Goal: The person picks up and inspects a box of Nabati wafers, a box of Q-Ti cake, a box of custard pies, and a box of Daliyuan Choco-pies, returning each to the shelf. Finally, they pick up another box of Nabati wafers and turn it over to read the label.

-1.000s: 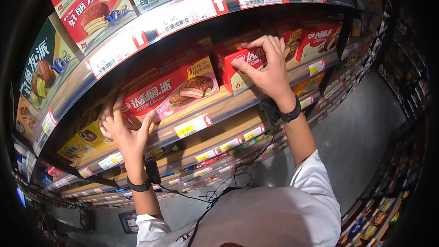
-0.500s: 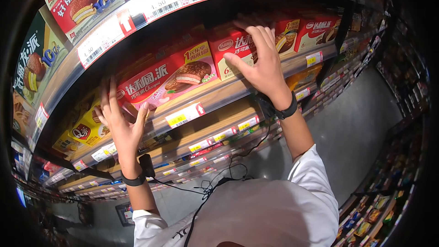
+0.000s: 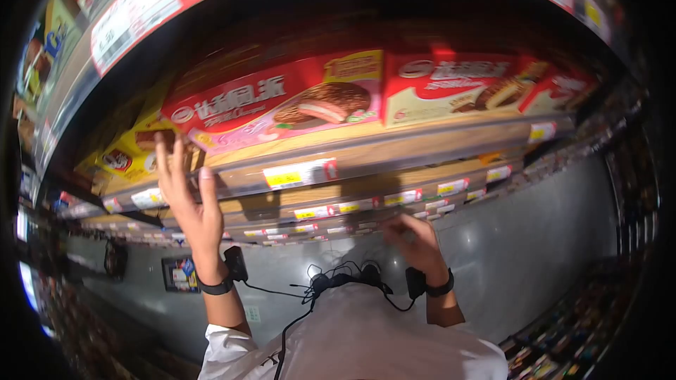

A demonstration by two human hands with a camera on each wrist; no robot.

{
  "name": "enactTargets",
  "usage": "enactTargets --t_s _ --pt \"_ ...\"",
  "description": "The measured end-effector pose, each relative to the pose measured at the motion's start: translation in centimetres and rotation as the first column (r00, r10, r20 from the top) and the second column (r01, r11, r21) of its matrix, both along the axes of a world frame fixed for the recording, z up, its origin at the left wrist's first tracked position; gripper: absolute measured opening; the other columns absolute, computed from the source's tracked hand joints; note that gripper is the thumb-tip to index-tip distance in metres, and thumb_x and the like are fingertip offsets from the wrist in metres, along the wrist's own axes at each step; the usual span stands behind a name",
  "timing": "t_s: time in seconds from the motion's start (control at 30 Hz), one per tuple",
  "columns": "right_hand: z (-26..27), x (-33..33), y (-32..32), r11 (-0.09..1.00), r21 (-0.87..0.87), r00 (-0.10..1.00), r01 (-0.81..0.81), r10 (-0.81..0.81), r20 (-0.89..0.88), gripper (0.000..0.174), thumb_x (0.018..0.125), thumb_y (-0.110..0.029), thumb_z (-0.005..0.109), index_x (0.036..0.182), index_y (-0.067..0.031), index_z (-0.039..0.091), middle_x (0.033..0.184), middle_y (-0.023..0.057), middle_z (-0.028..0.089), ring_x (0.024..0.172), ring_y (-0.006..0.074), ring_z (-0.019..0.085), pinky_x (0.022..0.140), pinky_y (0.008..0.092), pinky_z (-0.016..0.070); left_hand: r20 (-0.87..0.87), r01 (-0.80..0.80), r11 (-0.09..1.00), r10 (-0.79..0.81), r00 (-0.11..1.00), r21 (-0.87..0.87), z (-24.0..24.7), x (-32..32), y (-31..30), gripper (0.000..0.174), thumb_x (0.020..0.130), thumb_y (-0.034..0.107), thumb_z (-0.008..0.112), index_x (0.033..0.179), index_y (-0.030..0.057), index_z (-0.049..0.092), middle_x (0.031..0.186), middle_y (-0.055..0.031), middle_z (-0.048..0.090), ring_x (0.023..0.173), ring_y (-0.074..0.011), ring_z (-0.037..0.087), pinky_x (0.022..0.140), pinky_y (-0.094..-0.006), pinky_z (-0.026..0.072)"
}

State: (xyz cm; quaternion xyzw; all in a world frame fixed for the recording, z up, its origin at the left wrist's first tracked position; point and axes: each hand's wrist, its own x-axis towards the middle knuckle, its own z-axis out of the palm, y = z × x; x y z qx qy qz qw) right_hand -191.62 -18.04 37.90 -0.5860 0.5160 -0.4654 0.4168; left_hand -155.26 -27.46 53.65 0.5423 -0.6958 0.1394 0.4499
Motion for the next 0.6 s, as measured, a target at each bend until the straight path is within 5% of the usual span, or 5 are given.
enactTargets --t_s 0.17,0.23,0.5,0.6 --pt "0.8 3.2 -2.3 0.94 0.08 0.931 -0.331 0.339 -0.137 0.011 0.097 -0.005 0.072 0.107 -0.0005 0.075 0.094 0.0086 0.078 0.081 0.0159 0.075 0.075 0.0308 0.0574 -0.1 -0.213 0.976 0.217 0.971 0.054 -3.5 1.2 5.0 0.074 0.089 0.015 0.07 0.157 0.0023 0.045 0.16 -0.018 0.047 0.149 -0.0366 0.038 0.124 -0.0535 0.0168" --pt "0.5 5.0 -3.4 0.912 0.053 0.896 -0.406 0.409 -0.173 0.014 0.096 -0.005 0.072 0.109 -0.0025 0.076 0.095 0.0099 0.078 0.082 0.0184 0.075 0.075 0.0314 0.0579 -0.222 -0.269 0.955 0.291 0.931 0.121 -6.4 3.2 7.7 0.072 0.089 0.013 0.07 0.156 0.0024 0.046 0.159 -0.0182 0.047 0.149 -0.0383 0.039 0.124 -0.0543 0.0183" --pt "2.8 18.4 -4.0 0.715 -0.07 0.682 -0.696 0.627 -0.377 0.018 0.091 -0.007 0.077 0.109 -0.0059 0.076 0.086 0.0099 0.075 0.08 0.0256 0.072 0.077 0.0376 0.0576 -0.267 -0.433 0.797 0.565 0.781 0.42 -13.4 13.7 21.8 0.062 0.09 0.011 0.07 0.15 0.0076 0.054 0.153 -0.0184 0.051 0.143 -0.0389 0.046 0.12 -0.0529 0.0297" --pt "5.5 24.4 -3.5 0.687 -0.102 0.677 -0.72 0.661 -0.323 0.025 0.095 -0.006 0.072 0.12 -0.0034 0.073 0.109 0.0127 0.076 0.092 0.0198 0.073 0.082 0.0338 0.0572 -0.305 -0.471 0.777 0.608 0.733 0.417 -13.8 17.8 26.7 0.051 0.091 0.005 0.068 0.142 0.0054 0.06 0.148 -0.0179 0.057 0.139 -0.0371 0.051 0.118 -0.0477 0.0365"
